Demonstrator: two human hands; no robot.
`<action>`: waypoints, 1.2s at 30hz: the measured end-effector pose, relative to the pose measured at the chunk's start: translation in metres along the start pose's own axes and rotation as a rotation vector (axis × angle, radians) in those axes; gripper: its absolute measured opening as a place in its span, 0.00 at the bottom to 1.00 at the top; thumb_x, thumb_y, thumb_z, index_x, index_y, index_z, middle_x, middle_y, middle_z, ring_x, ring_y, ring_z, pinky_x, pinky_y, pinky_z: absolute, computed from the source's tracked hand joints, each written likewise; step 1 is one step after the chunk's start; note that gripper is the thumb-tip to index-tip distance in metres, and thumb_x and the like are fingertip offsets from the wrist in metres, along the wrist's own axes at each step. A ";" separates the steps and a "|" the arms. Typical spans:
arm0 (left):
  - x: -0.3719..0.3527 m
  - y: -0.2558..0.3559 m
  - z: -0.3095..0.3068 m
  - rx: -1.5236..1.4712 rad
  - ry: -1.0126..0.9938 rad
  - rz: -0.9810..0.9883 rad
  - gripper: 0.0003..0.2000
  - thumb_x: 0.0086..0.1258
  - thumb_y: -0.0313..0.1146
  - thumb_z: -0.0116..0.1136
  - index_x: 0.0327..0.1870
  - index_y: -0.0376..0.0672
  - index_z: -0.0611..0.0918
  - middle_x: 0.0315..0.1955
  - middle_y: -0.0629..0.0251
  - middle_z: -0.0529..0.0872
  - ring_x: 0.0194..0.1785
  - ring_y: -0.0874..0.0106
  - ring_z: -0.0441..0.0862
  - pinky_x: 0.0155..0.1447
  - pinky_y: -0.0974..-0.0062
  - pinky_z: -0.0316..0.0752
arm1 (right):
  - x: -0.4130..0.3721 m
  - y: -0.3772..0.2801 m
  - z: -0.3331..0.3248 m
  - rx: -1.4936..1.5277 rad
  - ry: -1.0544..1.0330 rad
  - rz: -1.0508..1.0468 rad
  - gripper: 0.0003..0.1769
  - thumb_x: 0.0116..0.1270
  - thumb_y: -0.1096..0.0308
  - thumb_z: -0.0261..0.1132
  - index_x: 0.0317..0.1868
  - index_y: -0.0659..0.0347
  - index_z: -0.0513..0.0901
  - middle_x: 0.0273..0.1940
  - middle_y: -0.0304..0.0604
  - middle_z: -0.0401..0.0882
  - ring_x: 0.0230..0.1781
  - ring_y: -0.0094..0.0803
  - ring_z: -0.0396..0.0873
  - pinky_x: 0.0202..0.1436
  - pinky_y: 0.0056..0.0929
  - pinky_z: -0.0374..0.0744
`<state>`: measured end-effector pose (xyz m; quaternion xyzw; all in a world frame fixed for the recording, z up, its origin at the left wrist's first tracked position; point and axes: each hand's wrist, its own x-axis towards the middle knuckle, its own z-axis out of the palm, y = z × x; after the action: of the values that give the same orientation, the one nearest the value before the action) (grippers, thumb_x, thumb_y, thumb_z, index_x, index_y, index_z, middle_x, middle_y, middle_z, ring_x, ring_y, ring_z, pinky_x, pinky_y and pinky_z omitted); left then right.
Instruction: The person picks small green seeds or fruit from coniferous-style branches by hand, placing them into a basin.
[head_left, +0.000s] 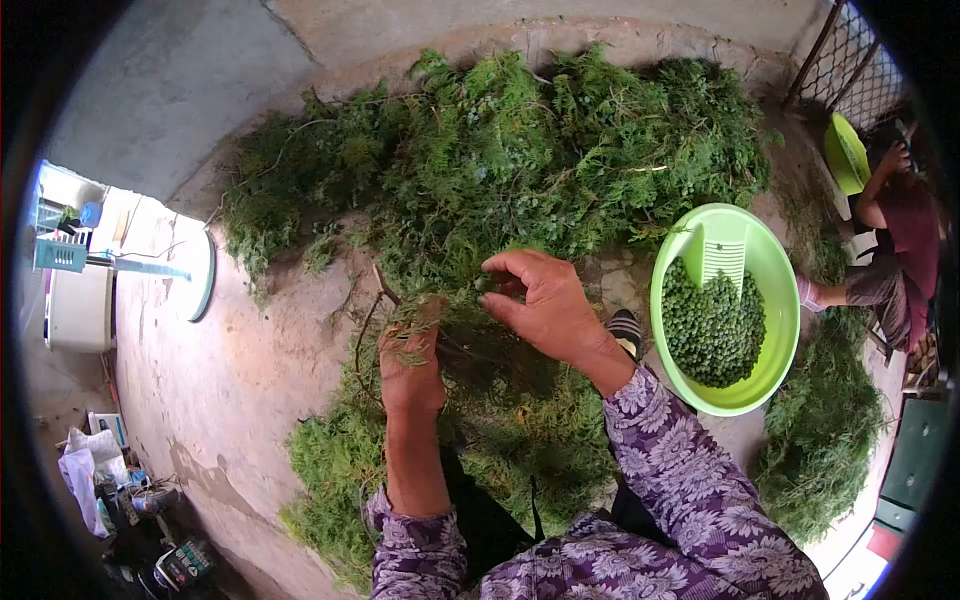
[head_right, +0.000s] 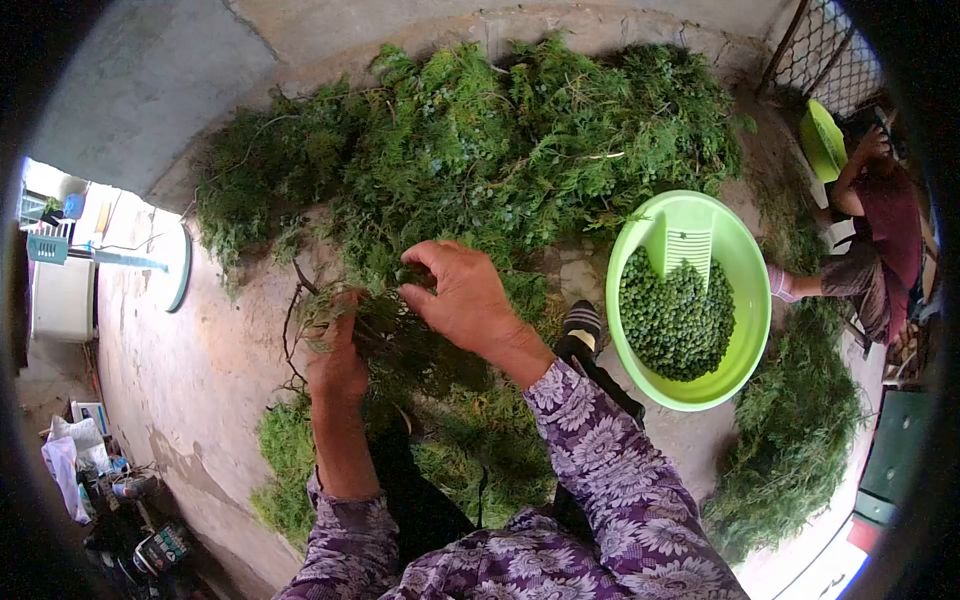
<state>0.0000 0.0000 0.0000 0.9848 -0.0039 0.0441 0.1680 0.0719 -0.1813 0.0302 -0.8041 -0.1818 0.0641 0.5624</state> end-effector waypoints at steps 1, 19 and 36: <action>0.001 -0.004 0.006 -0.252 -0.005 -0.041 0.30 0.50 0.17 0.48 0.58 0.50 0.67 0.53 0.64 0.72 0.54 0.62 0.69 0.59 0.67 0.61 | 0.000 0.002 0.001 -0.049 0.012 -0.046 0.16 0.51 0.68 0.63 0.41 0.62 0.73 0.34 0.46 0.74 0.32 0.37 0.75 0.37 0.31 0.74; -0.002 0.002 0.020 -0.799 0.064 -0.160 0.28 0.47 0.12 0.44 0.52 0.48 0.73 0.41 0.60 0.78 0.42 0.62 0.74 0.45 0.68 0.70 | -0.001 0.015 -0.001 -0.418 0.189 -0.219 0.08 0.50 0.72 0.57 0.33 0.62 0.72 0.26 0.49 0.73 0.27 0.45 0.73 0.29 0.37 0.73; 0.007 0.022 -0.002 -0.662 0.072 -0.112 0.13 0.55 0.21 0.52 0.41 0.44 0.77 0.35 0.60 0.79 0.39 0.61 0.76 0.43 0.67 0.71 | 0.010 0.041 -0.037 -0.500 0.399 -0.075 0.06 0.56 0.69 0.53 0.24 0.61 0.72 0.17 0.43 0.71 0.16 0.37 0.70 0.21 0.32 0.71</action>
<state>0.0064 -0.0196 0.0098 0.8734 0.0419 0.0659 0.4807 0.1017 -0.2226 0.0065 -0.9069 -0.1075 -0.1620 0.3738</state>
